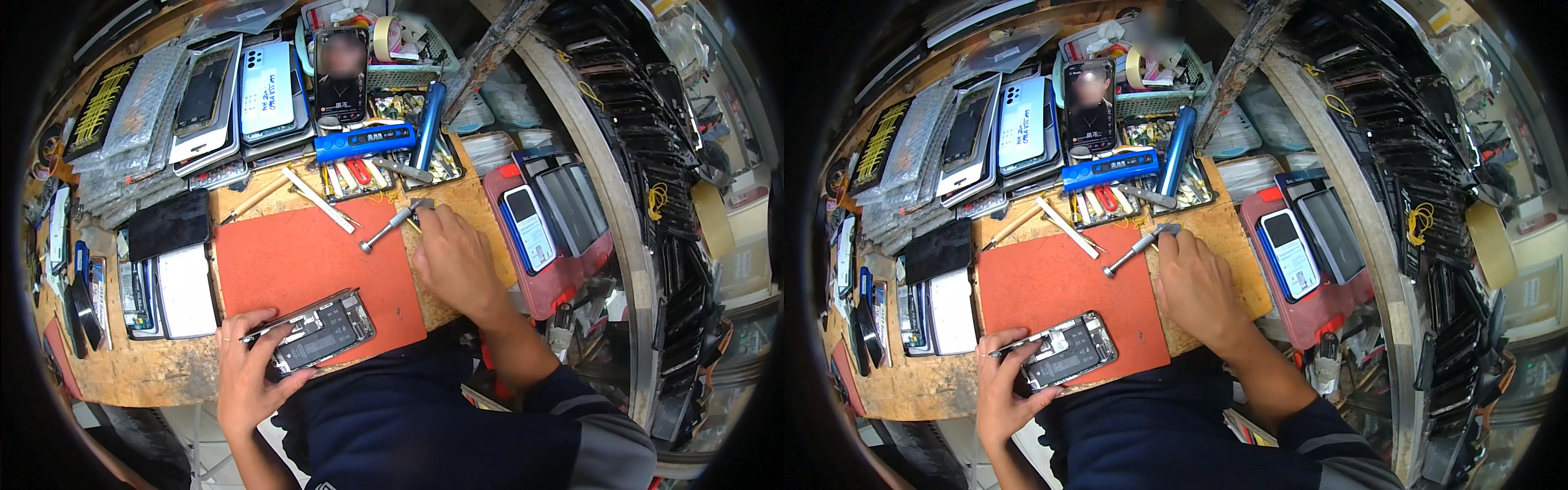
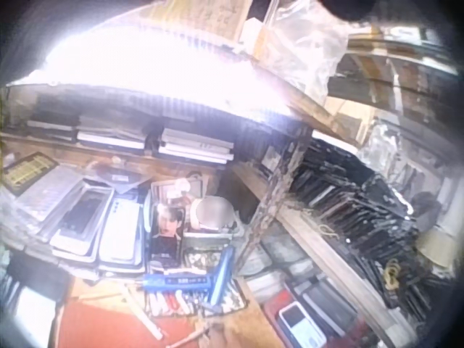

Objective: The person disassembles a smartphone on a cluttered workbench, removes the back cover and internal components, and handles small parts and tools. The person then reassembles the phone and places it on the table.

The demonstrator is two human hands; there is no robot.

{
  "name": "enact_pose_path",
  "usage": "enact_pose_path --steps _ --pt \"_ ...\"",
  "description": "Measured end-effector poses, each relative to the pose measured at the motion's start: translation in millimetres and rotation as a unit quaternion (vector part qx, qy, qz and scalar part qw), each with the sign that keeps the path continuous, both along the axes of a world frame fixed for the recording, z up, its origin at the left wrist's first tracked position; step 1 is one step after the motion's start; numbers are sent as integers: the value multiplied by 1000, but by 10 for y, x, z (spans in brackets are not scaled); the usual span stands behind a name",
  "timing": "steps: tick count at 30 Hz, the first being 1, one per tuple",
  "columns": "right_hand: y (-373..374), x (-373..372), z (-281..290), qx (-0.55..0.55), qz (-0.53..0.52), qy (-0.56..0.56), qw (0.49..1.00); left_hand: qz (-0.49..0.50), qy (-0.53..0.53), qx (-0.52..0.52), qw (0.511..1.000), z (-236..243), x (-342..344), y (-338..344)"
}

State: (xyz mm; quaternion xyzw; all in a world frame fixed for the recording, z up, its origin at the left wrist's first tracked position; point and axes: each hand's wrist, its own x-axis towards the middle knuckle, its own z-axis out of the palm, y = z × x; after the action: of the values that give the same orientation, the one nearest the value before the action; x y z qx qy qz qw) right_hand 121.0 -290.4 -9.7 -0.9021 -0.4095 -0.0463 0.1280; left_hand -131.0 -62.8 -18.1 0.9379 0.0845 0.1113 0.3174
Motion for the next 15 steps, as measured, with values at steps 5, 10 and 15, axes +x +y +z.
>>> enact_pose_path --steps 5,10,15 --pt "-113 255 160 -74 -44 -66 994 10 -32 1 999 25 4 -16" --pt "-234 407 309 -71 -71 -64 993 34 -36 -14 999 43 100 -77" --pt "-244 385 418 112 58 -38 991 63 -52 7 997 -22 263 -169"
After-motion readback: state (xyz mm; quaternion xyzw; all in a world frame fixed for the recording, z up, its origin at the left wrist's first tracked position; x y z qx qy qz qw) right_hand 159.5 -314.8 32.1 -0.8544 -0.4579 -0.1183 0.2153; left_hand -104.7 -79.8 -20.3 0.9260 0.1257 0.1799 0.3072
